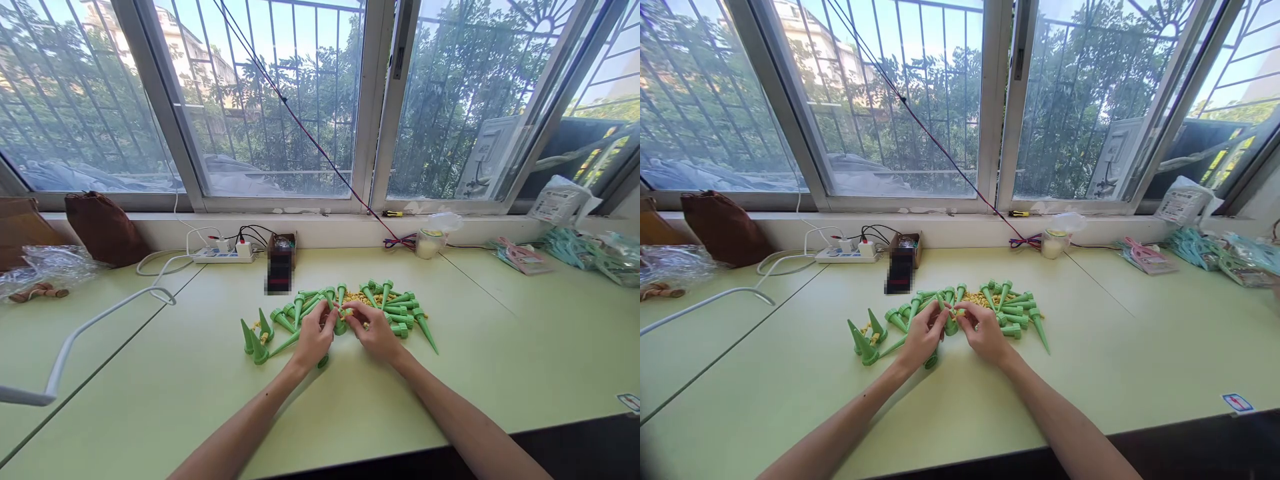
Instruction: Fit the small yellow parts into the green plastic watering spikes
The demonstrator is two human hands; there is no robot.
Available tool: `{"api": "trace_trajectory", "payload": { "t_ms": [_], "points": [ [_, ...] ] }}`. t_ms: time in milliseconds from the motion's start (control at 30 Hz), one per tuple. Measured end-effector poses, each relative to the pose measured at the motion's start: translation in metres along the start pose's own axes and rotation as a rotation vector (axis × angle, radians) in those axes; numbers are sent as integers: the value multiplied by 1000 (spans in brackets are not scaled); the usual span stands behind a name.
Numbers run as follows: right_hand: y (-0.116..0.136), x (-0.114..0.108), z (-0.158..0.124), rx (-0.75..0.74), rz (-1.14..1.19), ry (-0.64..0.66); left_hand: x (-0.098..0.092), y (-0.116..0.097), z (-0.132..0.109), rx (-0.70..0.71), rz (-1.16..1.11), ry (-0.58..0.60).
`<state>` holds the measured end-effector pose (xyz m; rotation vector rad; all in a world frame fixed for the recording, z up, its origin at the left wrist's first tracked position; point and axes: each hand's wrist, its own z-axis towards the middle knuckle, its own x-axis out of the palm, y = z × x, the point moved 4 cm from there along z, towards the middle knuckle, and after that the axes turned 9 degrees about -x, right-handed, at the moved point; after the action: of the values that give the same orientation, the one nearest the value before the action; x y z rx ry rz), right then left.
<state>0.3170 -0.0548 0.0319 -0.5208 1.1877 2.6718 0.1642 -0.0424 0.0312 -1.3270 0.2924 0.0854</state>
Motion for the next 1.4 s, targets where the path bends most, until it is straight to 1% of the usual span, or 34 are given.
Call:
{"api": "trace_trajectory", "payload": {
  "t_ms": [467,867,1200,1400],
  "points": [
    [3,0,1,-8,-26,25,0,-3,-2,-4,8,-1],
    [-3,2,0,23,-38,44,0,-4,-3,21,11,-3],
    [-3,3,0,8,-49,61,0,-2,-2,10,18,14],
    [-2,3,0,-3,-67,73,0,-3,-3,26,47,8]
  ]
}}
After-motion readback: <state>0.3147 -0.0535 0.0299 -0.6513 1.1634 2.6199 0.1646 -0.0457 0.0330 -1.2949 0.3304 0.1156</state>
